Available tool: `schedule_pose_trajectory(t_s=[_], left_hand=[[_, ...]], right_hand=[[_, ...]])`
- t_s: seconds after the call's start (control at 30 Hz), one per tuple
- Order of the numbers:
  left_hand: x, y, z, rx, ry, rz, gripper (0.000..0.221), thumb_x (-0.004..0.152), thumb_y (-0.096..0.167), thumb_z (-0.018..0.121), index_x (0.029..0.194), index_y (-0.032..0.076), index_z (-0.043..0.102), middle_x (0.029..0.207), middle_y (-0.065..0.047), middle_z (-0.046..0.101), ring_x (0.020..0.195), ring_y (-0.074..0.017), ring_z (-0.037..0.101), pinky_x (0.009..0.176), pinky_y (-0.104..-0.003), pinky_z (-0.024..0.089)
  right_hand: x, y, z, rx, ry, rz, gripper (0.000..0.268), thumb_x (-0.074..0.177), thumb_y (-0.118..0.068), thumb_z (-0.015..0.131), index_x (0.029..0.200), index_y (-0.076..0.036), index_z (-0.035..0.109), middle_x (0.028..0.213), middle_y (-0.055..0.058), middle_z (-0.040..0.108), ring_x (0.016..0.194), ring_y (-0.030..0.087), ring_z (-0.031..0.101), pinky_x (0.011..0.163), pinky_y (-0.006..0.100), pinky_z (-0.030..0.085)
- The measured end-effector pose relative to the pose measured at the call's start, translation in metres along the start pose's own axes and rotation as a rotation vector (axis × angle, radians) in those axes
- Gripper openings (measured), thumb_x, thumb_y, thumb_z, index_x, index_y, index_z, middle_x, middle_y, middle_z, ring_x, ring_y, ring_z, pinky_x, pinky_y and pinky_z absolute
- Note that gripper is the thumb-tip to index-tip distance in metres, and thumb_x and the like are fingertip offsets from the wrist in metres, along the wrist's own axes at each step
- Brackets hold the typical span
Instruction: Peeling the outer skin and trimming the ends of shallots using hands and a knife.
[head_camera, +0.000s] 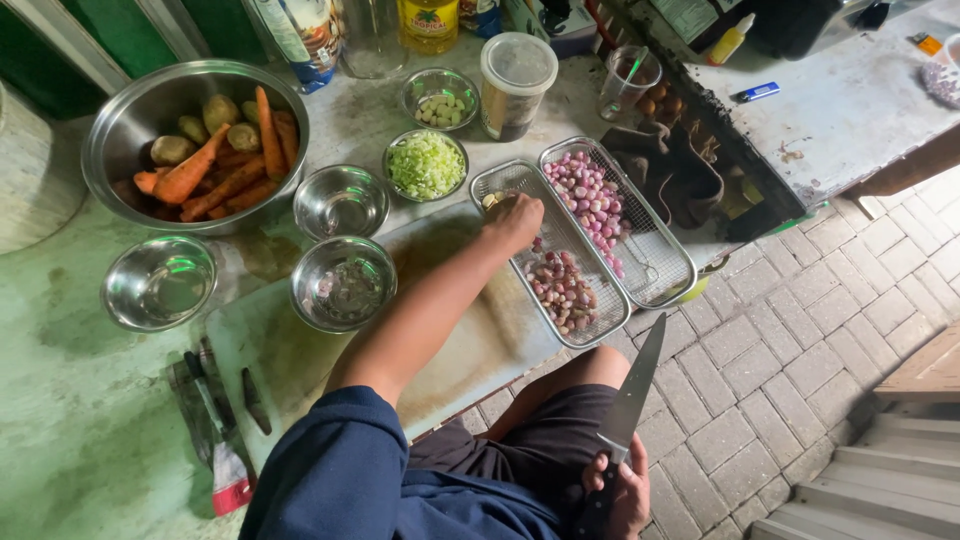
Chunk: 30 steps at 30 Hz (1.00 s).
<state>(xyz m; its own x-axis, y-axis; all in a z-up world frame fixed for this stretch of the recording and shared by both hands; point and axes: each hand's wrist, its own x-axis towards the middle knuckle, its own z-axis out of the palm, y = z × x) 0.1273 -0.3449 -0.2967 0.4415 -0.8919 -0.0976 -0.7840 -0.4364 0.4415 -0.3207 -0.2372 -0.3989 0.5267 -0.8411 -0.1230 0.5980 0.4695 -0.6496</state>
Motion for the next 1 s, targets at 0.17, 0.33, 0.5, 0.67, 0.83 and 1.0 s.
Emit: schedule_pose_trajectory(t_s=[0.17, 0.33, 0.5, 0.67, 0.83, 1.0], left_hand=[[0.008, -0.012, 0.011, 0.002, 0.009, 0.040, 0.030, 0.106, 0.002, 0.040, 0.077, 0.005, 0.049, 0.073, -0.007, 0.049, 0.057, -0.0137, 0.042, 0.049, -0.023, 0.041], [-0.013, -0.003, -0.010, 0.018, 0.021, 0.048, 0.035, 0.105, 0.001, 0.039, 0.072, 0.004, 0.049, 0.067, -0.006, 0.049, 0.052, -0.0144, 0.043, 0.045, -0.024, 0.039], [-0.025, 0.003, -0.035, -0.201, 0.034, -0.013, 0.024, 0.096, -0.001, 0.051, 0.075, 0.003, 0.063, 0.073, -0.009, 0.064, 0.059, -0.0157, 0.060, 0.046, -0.024, 0.050], [-0.059, 0.005, -0.057, -0.473, 0.184, 0.043, 0.013, 0.083, 0.015, 0.070, 0.072, 0.012, 0.074, 0.074, -0.001, 0.076, 0.066, -0.0131, 0.070, 0.060, -0.029, 0.054], [-0.080, -0.014, -0.046, -0.443, 0.347, 0.155, 0.008, 0.082, 0.013, 0.070, 0.082, 0.009, 0.077, 0.082, -0.005, 0.077, 0.074, -0.0181, 0.073, 0.070, -0.031, 0.057], [-0.085, -0.011, -0.048, -0.387, 0.310, 0.221, 0.009, 0.084, 0.009, 0.068, 0.085, 0.007, 0.076, 0.083, -0.007, 0.077, 0.074, -0.0214, 0.072, 0.067, -0.034, 0.056]], right_hand=[[0.001, -0.001, 0.006, -0.017, 0.014, 0.006, 0.054, 0.085, -0.013, 0.059, 0.138, -0.014, 0.050, 0.075, 0.022, 0.055, 0.050, 0.022, 0.045, 0.045, 0.033, 0.041], [0.004, 0.002, -0.003, -0.022, -0.010, 0.010, 0.053, 0.085, -0.014, 0.061, 0.138, -0.016, 0.053, 0.076, 0.022, 0.054, 0.050, 0.023, 0.044, 0.044, 0.032, 0.040], [0.004, 0.000, 0.015, -0.023, 0.009, 0.037, 0.054, 0.084, -0.016, 0.063, 0.136, -0.016, 0.051, 0.074, 0.020, 0.055, 0.051, 0.022, 0.046, 0.045, 0.031, 0.040], [0.004, -0.003, 0.020, -0.007, 0.006, 0.054, 0.053, 0.085, -0.016, 0.062, 0.137, -0.017, 0.051, 0.077, 0.018, 0.054, 0.053, 0.020, 0.045, 0.046, 0.029, 0.039], [0.011, 0.000, 0.020, -0.038, -0.022, 0.047, 0.057, 0.086, -0.015, 0.062, 0.141, -0.014, 0.046, 0.075, 0.020, 0.052, 0.050, 0.023, 0.044, 0.045, 0.031, 0.039], [0.003, 0.006, 0.019, -0.022, -0.044, 0.005, 0.054, 0.087, -0.014, 0.059, 0.140, -0.019, 0.051, 0.073, 0.021, 0.053, 0.049, 0.024, 0.044, 0.045, 0.035, 0.039]])
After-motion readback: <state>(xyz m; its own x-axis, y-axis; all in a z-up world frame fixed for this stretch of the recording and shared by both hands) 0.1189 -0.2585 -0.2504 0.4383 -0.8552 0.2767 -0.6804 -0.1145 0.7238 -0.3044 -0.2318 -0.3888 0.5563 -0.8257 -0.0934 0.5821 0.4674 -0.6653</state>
